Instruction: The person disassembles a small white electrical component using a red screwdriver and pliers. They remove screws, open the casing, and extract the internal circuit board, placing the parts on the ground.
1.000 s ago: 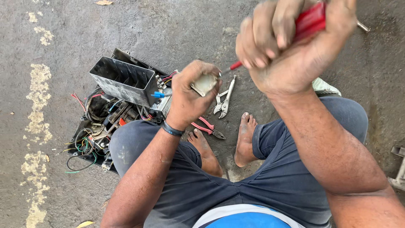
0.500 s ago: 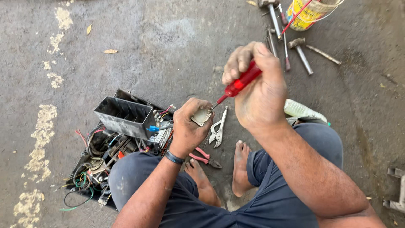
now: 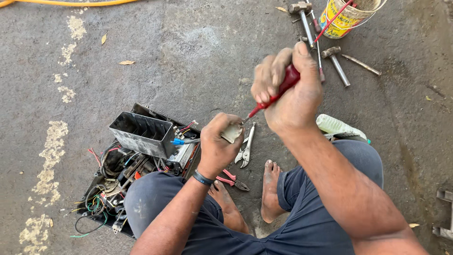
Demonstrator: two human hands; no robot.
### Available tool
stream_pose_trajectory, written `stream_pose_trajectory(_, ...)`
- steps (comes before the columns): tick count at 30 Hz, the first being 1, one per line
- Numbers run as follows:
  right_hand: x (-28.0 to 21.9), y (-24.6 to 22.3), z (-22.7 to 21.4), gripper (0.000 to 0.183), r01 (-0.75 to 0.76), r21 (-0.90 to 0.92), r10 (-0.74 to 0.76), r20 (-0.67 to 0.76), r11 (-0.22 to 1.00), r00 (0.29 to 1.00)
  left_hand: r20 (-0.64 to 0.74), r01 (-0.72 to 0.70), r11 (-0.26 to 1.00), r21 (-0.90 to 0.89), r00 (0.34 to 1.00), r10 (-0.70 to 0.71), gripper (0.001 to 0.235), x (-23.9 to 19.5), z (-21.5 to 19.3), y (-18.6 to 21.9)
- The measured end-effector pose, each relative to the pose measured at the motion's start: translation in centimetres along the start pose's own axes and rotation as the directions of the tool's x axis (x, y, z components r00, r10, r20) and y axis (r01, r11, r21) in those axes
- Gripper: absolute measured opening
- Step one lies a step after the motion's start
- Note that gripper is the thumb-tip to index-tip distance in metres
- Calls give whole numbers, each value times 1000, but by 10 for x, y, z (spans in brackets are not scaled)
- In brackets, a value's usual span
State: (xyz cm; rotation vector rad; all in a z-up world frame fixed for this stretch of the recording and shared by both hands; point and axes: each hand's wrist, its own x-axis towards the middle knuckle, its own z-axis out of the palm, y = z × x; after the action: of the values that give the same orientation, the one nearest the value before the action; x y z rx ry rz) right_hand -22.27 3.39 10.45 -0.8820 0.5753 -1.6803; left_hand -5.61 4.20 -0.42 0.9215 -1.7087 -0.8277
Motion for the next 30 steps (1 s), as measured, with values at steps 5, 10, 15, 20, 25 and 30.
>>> stream_pose_trajectory(5,4,11,-2,51,63,-92,-63,7,994,998,11,-39,999,19,999,39,21,4,-2,2)
stream_pose_trajectory(10,0,4,-12,57,-48,31,51,-110,998,993,18,-91,996,-5,996,91,24,-4,4,4)
stream_pose_trajectory(15,-2,5,-11,58,78,-19,-76,96,997,993,15,-2,1000,21,1000,2,19,0,-3,7)
stream_pose_trajectory(20,-3,9,-10,48,9,-21,-13,-172,1000,985,5,13,999,36,1000,-14,22,-3,0,6)
stream_pose_trajectory(25,3,12,-6,56,41,-29,-40,64,999,997,37,-2,998,67,999,-1,25,-3,-1,6)
stream_pose_trajectory(30,0,12,-15,49,-105,-19,98,-239,994,966,34,-31,997,64,999,29,24,-7,7,-1)
